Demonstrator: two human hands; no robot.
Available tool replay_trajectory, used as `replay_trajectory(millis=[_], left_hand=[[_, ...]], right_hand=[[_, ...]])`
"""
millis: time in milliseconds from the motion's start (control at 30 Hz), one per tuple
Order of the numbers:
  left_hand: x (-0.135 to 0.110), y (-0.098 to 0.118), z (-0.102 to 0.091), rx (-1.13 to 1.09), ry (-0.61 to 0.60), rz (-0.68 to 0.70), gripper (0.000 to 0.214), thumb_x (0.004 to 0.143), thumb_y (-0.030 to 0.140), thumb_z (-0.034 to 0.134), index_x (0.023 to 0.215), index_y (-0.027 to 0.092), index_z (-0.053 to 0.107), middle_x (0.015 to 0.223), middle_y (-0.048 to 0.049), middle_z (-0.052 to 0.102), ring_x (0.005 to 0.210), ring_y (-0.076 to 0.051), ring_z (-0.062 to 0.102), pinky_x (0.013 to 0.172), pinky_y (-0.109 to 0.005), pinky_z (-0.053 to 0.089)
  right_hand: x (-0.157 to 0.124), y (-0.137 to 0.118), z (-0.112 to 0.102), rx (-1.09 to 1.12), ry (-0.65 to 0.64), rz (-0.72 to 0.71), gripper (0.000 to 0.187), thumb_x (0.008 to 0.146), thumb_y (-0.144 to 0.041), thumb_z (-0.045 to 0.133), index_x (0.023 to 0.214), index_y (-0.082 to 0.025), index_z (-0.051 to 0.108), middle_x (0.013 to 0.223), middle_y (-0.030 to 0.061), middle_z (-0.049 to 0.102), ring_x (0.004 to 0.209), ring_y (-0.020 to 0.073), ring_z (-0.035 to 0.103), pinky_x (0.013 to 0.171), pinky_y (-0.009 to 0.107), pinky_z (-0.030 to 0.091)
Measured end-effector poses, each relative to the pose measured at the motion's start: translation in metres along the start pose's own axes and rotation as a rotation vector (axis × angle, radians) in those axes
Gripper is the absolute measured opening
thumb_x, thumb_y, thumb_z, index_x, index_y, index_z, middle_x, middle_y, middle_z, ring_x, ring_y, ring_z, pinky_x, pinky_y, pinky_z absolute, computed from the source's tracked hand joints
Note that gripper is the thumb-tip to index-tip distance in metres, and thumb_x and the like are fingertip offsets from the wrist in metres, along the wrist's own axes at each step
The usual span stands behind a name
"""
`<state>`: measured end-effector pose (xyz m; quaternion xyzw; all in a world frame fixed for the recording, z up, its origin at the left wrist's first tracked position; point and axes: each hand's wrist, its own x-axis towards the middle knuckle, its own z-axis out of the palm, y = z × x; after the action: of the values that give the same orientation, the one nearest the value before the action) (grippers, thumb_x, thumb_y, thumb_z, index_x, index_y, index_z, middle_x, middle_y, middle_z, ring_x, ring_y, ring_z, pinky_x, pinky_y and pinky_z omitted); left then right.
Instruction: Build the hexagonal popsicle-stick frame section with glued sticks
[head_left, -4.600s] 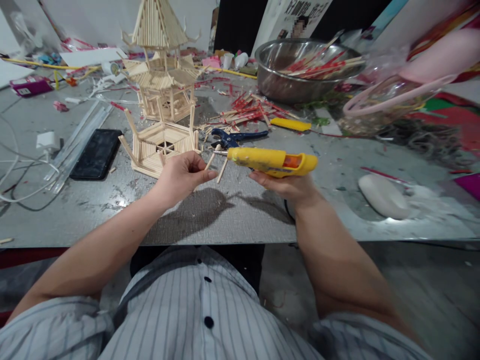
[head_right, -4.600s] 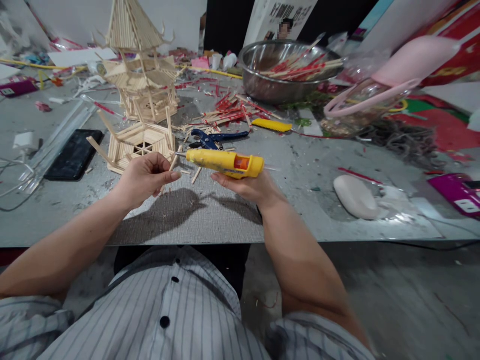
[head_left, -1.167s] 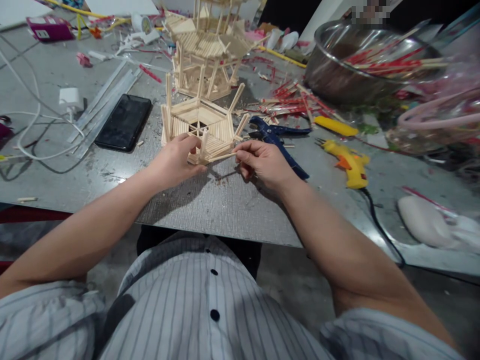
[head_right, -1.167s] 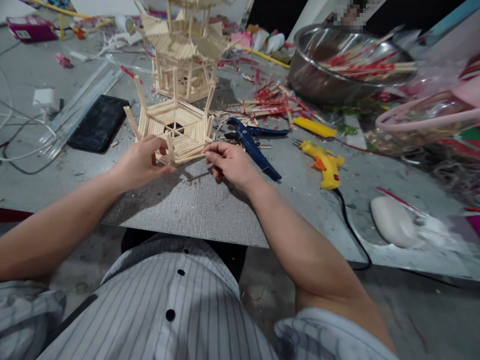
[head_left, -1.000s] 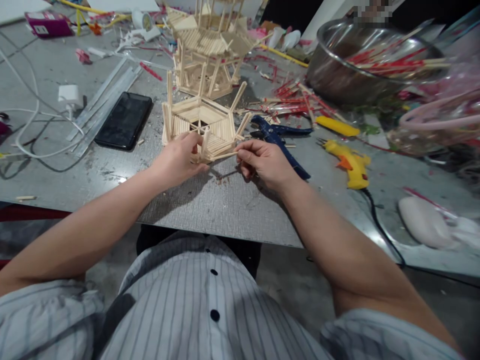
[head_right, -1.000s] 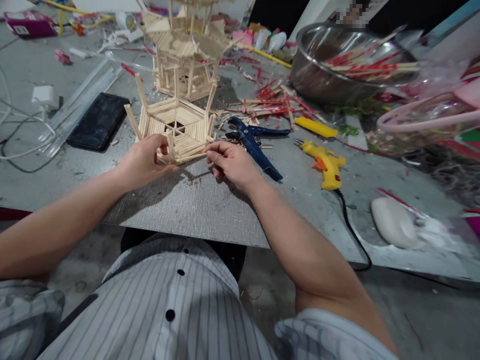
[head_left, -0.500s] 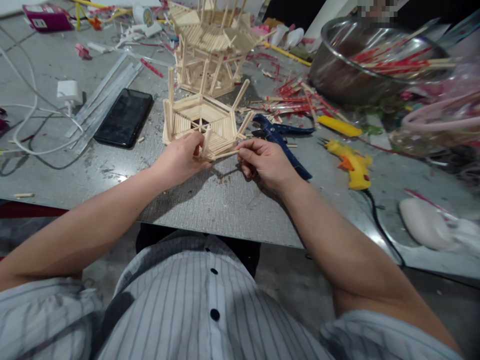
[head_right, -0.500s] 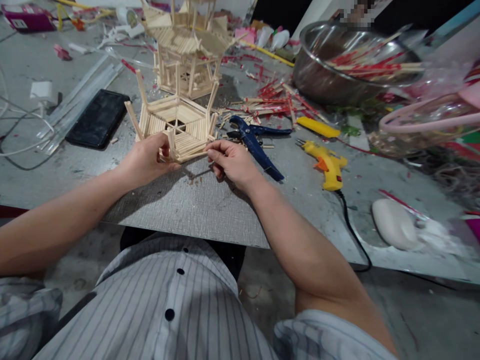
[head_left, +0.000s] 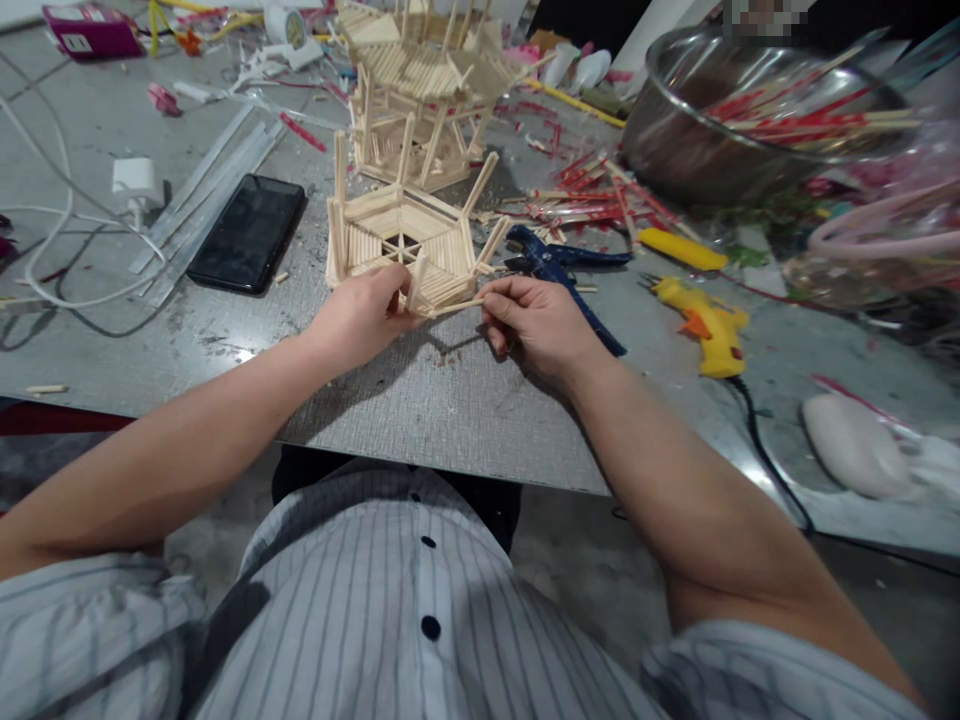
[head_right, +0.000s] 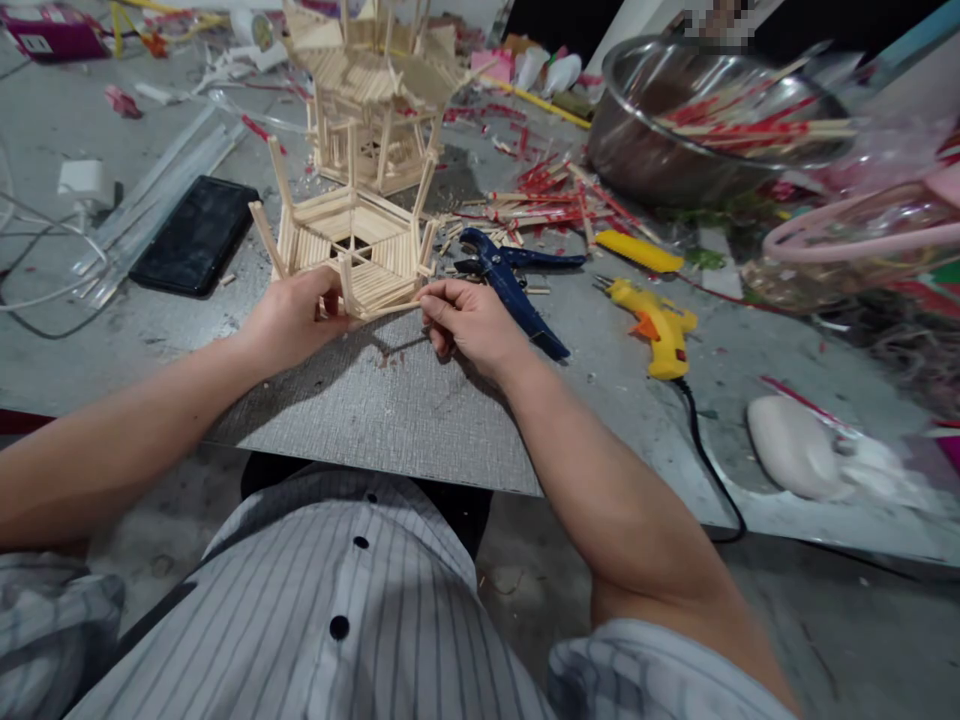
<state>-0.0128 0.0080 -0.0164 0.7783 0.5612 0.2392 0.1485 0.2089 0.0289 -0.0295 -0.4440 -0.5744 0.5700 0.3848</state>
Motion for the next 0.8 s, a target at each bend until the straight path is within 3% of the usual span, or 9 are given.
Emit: replay_trajectory(millis=[533,800], left_hand=[[0.0004,-0.0015,-0.0018,0.037,-0.012,0.064,0.002,0.077,0.019,0.06,0.078,0.018,0.058,0.078,-0.0046,0.064,0.073,-0.017,0.058,0.066,-0.028,0.042],[-0.0007,0.0002,-0.0016,0.028,0.0,0.073,0.012,0.073,0.027,0.067,0.078,0.021,0.057,0.078,-0.0051,0.064,0.073,-0.02,0.059,0.063,-0.031,0.045]], right_hand=[[-0.0027,0.0006,-0.0037,-0.028,0.04,0.015,0.02,0.078,-0.034,0.07,0.082,-0.019,0.057,0.058,-0.0068,0.053,0.038,0.0046,0.047,0.035,0.018,0.04],[-0.0015,-0.0017,0.0022,-0.042,0.016,-0.005,0.02,0.079,-0.032,0.069,0.081,-0.018,0.056,0.059,-0.007,0.052,0.038,0.0042,0.047,0.034,0.018,0.036]])
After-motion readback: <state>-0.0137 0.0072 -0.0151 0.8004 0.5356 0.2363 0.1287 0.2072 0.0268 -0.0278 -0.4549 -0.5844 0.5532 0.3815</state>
